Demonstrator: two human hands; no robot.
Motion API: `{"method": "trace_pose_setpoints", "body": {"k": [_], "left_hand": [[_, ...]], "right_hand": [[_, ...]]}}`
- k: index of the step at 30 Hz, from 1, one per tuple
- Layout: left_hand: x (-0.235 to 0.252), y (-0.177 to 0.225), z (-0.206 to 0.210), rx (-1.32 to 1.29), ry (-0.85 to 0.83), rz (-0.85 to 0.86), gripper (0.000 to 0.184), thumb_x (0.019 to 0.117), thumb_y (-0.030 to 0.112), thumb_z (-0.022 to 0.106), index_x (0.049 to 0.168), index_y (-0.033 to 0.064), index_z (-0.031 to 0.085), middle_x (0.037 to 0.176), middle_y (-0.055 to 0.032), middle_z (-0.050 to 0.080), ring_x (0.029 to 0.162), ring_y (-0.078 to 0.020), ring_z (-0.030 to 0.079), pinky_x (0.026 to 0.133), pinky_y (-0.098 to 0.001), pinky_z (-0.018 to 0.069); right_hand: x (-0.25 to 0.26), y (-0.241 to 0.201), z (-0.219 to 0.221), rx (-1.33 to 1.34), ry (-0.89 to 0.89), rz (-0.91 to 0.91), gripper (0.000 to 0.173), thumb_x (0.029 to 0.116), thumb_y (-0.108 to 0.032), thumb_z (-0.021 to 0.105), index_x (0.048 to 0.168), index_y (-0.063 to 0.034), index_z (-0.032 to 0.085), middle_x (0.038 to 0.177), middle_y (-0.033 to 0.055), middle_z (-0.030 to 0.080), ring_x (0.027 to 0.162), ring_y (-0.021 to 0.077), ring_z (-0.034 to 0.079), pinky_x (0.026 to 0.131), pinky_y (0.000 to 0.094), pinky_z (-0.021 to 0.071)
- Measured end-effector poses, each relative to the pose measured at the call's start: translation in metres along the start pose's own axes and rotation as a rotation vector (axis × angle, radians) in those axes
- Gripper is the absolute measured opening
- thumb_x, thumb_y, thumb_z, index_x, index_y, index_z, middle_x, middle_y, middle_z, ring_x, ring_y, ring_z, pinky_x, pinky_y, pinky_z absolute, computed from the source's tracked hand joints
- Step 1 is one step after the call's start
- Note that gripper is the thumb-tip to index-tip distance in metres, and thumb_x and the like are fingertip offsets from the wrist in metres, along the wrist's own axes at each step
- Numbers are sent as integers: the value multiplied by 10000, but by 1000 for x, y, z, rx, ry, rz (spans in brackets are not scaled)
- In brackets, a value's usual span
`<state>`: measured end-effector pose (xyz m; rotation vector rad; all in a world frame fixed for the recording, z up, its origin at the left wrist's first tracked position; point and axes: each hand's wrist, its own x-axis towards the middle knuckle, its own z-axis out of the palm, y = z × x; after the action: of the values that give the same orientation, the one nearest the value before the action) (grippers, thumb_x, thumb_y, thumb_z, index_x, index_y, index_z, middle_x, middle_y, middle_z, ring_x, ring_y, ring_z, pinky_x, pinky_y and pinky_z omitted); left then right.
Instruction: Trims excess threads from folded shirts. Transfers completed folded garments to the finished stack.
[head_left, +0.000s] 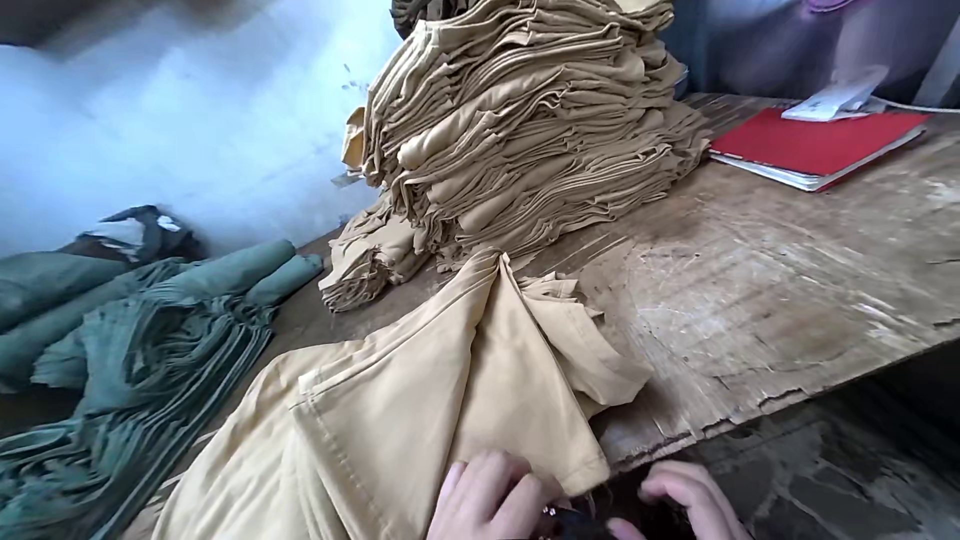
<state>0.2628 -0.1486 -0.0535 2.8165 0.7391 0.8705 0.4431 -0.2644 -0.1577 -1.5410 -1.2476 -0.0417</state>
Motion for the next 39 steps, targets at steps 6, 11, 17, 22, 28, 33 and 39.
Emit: {"method": "trace_pose_setpoints", "body": {"k": [6,11,17,22,28,33,39], "left_hand": [[21,-7,-11,-216,82,-61,179,896,11,635,999,112,742,903,28,721,828,-83,660,754,-293,555],[34,-25,-1,-355,143,-198,275,952,44,599,1210,103,673,849,65,703,661,-10,631,562,-187,541],[23,-17,-9,-424,91,-107,641,858,247,839,1400,21,583,1025,-5,693,886,-85,657,758,-261,590],[1,-1,2,112,342,238,209,913,337,782,1112,284,748,974,28,673,914,-143,570,885,-368,385],[3,-3,13,368,394,436,166,964,213,669,1093,179,769,957,-12,702,840,-185,533,787,-347,373],[6,-5,10,276,381,330,232,925,326,762,1127,216,736,967,0,660,868,-170,543,837,-358,378],[8,-5,-10,144,270,167,298,913,444,758,1126,238,726,952,7,669,890,-162,581,842,-377,415]], "right_hand": [[60,-24,48,773,230,-43,146,931,-4,712,1063,-58,745,1036,47,759,946,120,736,810,278,643],[80,-23,54,801,62,-150,627,881,-369,820,1358,-40,581,1100,30,631,963,80,624,824,248,575],[36,-3,17,184,335,-354,96,939,-197,753,1009,-260,772,948,-102,641,953,52,570,974,301,422],[21,1,11,249,255,-352,110,944,-154,733,1025,-220,769,981,-73,667,995,74,579,946,268,449],[25,-3,21,245,291,-354,98,920,-248,773,1004,-219,732,994,-75,654,1019,69,587,968,267,457],[39,2,34,237,234,-238,529,840,-393,837,1305,-271,615,1277,-18,606,1219,134,580,1039,333,510],[35,10,19,264,315,-361,106,1012,-312,646,957,-223,664,935,-93,590,999,35,590,1007,261,474]]}}
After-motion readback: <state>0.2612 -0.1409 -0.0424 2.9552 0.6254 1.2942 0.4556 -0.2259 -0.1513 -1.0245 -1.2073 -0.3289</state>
